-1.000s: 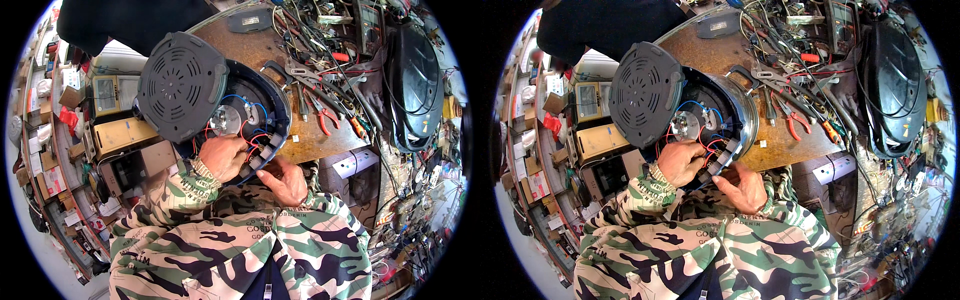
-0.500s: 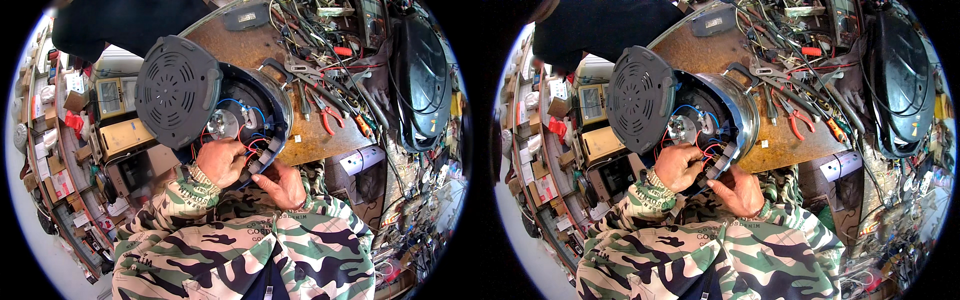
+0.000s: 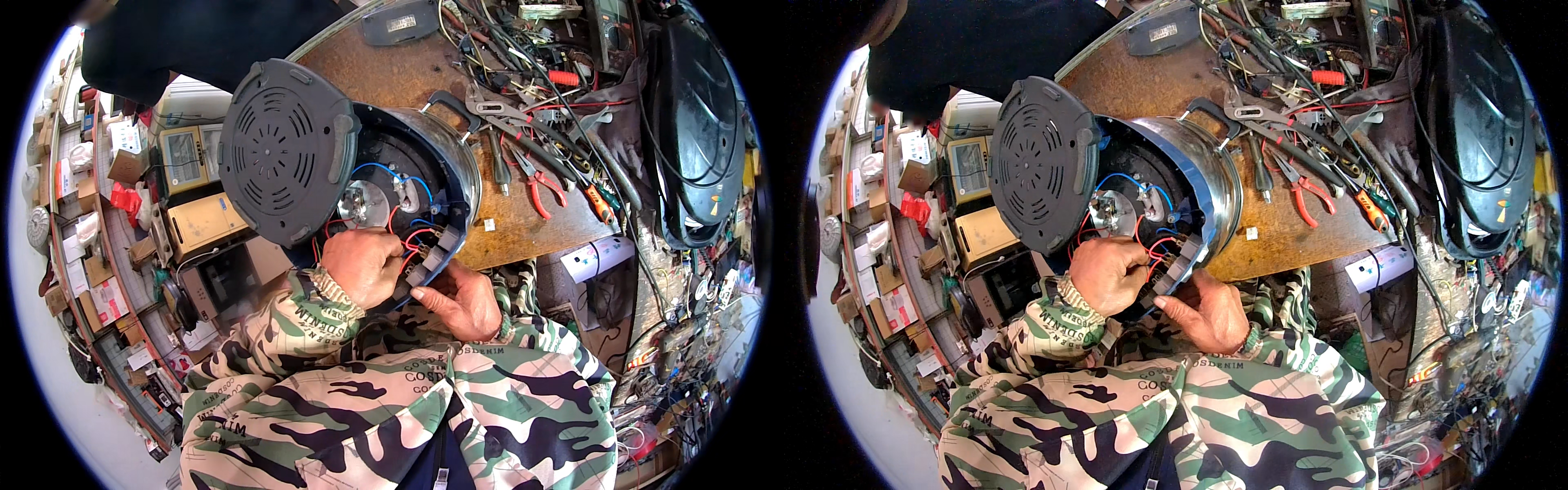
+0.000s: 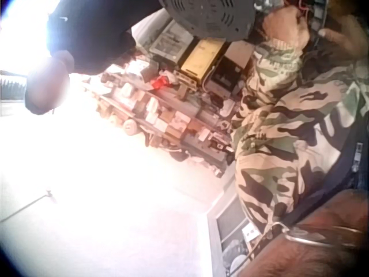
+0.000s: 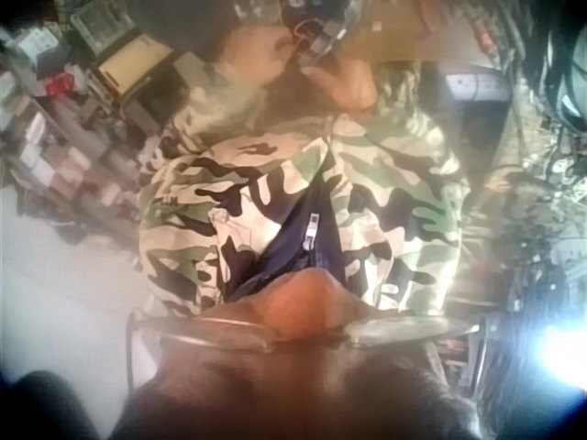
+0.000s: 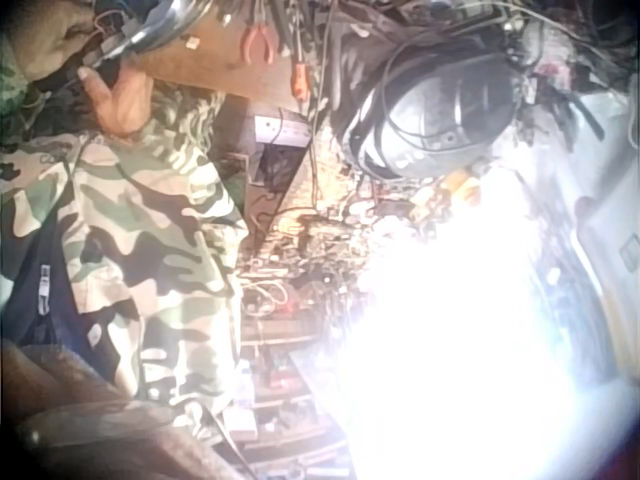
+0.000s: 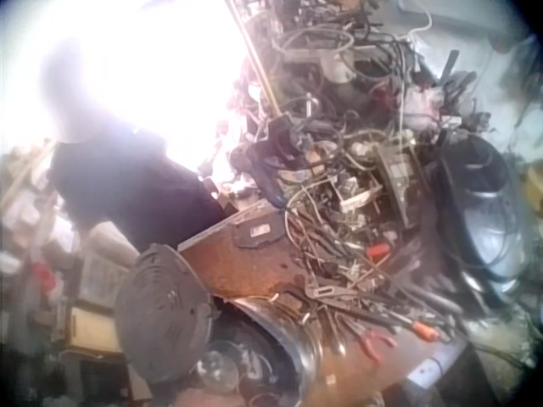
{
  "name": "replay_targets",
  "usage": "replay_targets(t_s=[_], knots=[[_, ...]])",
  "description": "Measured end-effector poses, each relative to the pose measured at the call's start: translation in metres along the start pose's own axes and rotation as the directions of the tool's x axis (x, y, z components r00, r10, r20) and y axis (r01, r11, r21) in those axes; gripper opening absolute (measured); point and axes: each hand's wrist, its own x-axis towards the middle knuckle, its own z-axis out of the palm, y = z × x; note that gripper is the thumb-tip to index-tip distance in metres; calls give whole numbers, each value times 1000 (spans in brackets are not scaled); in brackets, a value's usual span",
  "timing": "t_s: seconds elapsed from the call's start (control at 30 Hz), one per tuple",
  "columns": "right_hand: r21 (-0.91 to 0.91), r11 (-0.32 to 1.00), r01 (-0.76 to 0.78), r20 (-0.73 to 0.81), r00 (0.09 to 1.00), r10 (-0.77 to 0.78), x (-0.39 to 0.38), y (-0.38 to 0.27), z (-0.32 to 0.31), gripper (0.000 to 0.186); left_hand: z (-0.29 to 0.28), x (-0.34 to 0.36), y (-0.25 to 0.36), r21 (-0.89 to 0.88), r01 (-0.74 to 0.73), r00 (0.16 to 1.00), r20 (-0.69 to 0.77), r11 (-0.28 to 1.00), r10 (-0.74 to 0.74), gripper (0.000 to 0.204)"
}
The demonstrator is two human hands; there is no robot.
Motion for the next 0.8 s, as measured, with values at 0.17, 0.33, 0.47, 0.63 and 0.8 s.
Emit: replay_targets(t_s=[0.17, 0.33, 0.47, 0.63, 0.8], knots=[[51, 998, 27, -31, 999, -25, -1, 12, 4, 43, 7, 1, 1, -16, -47, 999, -17, 999, 47, 7], [113, 993, 15, -22, 1000, -12, 0, 16, 5, 42, 6, 1, -10, -100, -40, 996, 71, 994, 47, 11], [75, 997, -6, -32, 999, 9, -1, 14, 6, 38, -2, -5, -20, -254, -116, 993, -10, 960, 117, 12], [197, 980, 1, -50, 999, 9, -1, 11, 8, 36, -2, -16, -34, -268, -177, 978, -155, 947, 139, 23], [157, 987, -26, -59, 998, 36, -1, 7, 6, 37, 4, -18, -30, -115, -238, 965, -142, 965, 221, 28]])
